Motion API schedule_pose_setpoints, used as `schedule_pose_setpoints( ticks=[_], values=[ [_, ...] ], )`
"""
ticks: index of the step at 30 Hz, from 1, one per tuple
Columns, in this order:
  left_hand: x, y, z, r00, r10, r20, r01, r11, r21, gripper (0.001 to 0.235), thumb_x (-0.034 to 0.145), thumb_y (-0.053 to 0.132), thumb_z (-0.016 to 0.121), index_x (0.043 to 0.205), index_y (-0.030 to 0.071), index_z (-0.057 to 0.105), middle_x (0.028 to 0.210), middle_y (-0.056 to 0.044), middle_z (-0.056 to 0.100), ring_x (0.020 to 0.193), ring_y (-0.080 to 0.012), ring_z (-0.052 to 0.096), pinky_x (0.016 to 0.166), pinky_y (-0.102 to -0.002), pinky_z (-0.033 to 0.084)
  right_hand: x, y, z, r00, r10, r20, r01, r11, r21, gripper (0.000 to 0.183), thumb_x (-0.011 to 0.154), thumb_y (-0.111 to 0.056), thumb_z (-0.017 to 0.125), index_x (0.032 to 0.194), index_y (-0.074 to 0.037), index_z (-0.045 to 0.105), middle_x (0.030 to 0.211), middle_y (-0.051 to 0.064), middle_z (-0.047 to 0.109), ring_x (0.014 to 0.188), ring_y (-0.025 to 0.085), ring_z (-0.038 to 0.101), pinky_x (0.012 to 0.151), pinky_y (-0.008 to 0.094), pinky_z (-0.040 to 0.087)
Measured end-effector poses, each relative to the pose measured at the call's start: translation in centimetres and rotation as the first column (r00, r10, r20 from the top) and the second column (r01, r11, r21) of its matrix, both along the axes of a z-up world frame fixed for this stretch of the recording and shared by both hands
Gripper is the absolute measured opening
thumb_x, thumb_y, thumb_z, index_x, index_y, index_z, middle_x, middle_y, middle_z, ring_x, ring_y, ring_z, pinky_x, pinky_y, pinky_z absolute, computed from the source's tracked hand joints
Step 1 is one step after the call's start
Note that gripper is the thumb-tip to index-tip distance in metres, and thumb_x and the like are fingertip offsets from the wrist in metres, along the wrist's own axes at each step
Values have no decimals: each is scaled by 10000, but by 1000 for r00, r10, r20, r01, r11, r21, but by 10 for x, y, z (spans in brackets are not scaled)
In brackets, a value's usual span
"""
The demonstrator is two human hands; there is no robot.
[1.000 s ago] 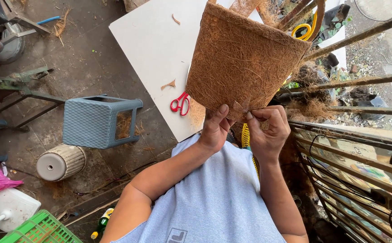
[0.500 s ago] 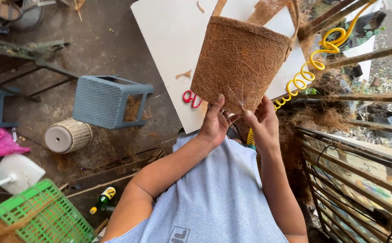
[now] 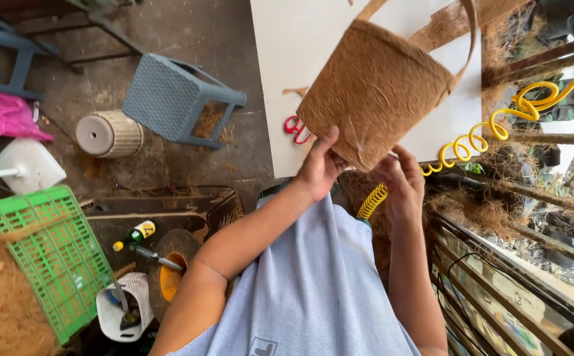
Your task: The person uses a hair dryer to heat and shape the bottom edge of a coconut fiber basket. They then cut small pieces of fiber with scissors and attach them to the basket's edge by hand, repeating the process. Finally, they use a glue gun to apply adhesive to the edge and press the fiber pieces into place.
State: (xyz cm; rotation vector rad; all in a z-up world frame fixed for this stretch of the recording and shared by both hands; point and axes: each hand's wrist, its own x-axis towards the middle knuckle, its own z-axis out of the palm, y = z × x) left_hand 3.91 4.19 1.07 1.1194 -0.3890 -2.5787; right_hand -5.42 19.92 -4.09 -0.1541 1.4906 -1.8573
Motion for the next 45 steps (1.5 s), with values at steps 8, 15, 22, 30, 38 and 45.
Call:
schedule_pose_setpoints(
  ticks=[8, 15, 22, 30, 38, 45],
  values=[
    [23, -34, -13, 993, 27, -116, -15, 994, 111, 705, 784, 623, 758, 1228, 107, 574, 1160, -94, 672, 1056, -254, 673, 945, -386, 556, -11, -59, 8, 768, 524, -368, -423, 847, 323, 642, 798, 6, 702, 1391, 13, 458, 1362, 283, 426, 1281, 487, 431, 1054, 612, 363],
    [18, -76, 13, 999, -1, -36, 2, 1000, 29, 1232, 675, 613, 790, 1576, 119, 111, 1445, -382, 250, 1088, -354, 476, 1018, -601, 442, -9, -73, -58, 876, 482, 19, -460, 822, 335, 118, 898, -27, 660, 1002, -30, 715, 817, 104, 699, 631, 121, 636, 519, 224, 520],
    [22, -173, -66, 996, -43, 83, 43, 999, 4, 999, 737, 644, 764, 1483, 198, 274, 1297, -161, 410, 1308, -485, 389, 1064, -755, 233, -12, -69, -85, 981, 155, 116, -183, 938, 295, 167, 904, 36, 653, 1068, 68, 667, 845, 213, 671, 608, 181, 643, 457, 244, 469],
    [-24, -265, -210, 967, 27, 252, 29, 976, -216, 1070, 729, 450, 912, 1415, 74, 182, 1349, -194, 257, 1199, -410, 450, 1082, -569, 362, 8, -94, -90, 856, -419, 302, 366, 905, 219, 292, 857, 159, 594, 1109, 14, 621, 936, 75, 614, 880, 169, 694, 859, 305, 623],
    [-31, -271, -227, 801, -69, 595, 394, 809, -436, 1109, 662, 545, 909, 1401, -66, 352, 1280, -282, 503, 1182, -414, 594, 883, -434, 598, 31, -135, -96, 760, -581, 291, 557, 813, 168, 221, 884, 84, 666, 1057, -48, 631, 916, 67, 647, 857, 171, 712, 795, 297, 654],
    [-11, -262, -212, 798, 21, 602, 403, 725, -559, 1086, 764, 500, 839, 1514, 9, 227, 1357, -293, 428, 1200, -416, 602, 989, -491, 546, 33, -162, -97, 772, -577, 267, 576, 812, 93, 230, 890, 80, 682, 1090, 0, 600, 921, 81, 620, 864, 192, 717, 779, 299, 681]
  ],
)
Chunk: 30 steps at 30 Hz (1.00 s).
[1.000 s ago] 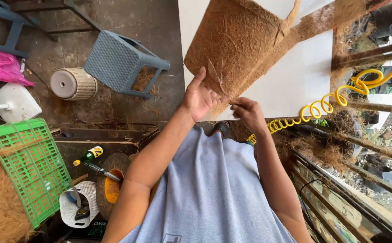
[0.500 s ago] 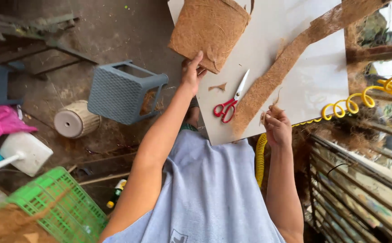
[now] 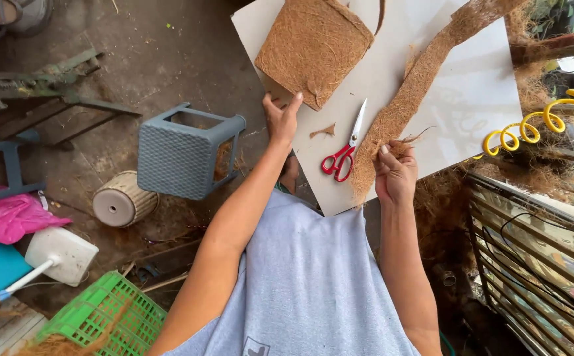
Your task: The person uses a hair dryer to heat and shape the bottom edge of a coconut fiber basket. They then cut small pieces of fiber with scissors and attach them to the basket's edge by hand, repeating the process. Finally, they use a glue gun to apply adhesive to the edge and press the fiber pieces into place.
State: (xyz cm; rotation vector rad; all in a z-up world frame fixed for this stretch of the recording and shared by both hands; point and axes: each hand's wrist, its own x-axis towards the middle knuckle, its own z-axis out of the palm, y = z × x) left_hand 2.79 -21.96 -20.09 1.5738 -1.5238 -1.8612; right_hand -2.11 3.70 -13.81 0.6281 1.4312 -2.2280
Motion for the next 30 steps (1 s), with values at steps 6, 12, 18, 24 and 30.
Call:
schedule_pose_setpoints(
  ticks=[6, 12, 18, 24, 30],
  values=[
    [34, 40, 28, 940, -316, -127, 276, 926, -257, 422, 857, 334, 760, 1176, 88, 636, 1010, -142, 659, 972, -305, 678, 802, -418, 569, 1, -18, 7, 999, -1, -47, -1, 999, -38, 260, 862, 112, 690, 1073, -19, 613, 921, 81, 653, 864, 200, 720, 761, 306, 684],
    [30, 83, 97, 790, -456, -410, 486, 873, -35, 278, 870, 264, 802, 1053, 77, 708, 903, -45, 713, 793, -93, 699, 710, -230, 589, 6, -31, 11, 994, -22, -110, 17, 999, -42, 281, 854, 99, 722, 1077, -37, 619, 919, 82, 673, 864, 197, 727, 772, 306, 679],
    [22, 74, 131, 765, -541, -350, 494, 841, -220, 350, 860, 366, 805, 1031, 83, 689, 877, -51, 674, 774, -133, 703, 735, -294, 588, 9, -41, 23, 984, -29, -174, 28, 1000, -9, 304, 823, 126, 735, 1068, -6, 611, 884, 109, 675, 804, 219, 733, 726, 328, 686],
    [11, 61, 149, 676, -725, -137, 529, 606, -594, 126, 842, 200, 771, 914, 129, 696, 888, -30, 621, 807, -216, 680, 761, -359, 558, 15, -37, 16, 956, 4, -294, 7, 999, 35, 312, 808, 164, 739, 1055, 27, 606, 848, 146, 660, 782, 250, 732, 700, 371, 684],
    [10, 64, 146, 684, -712, -161, 585, 667, -462, 47, 840, 160, 733, 863, 119, 725, 825, -52, 644, 773, -223, 685, 723, -330, 551, 18, -48, 41, 944, 55, -325, -24, 995, 98, 347, 770, 155, 774, 1049, 17, 618, 832, 134, 675, 765, 196, 717, 692, 322, 663]
  ],
)
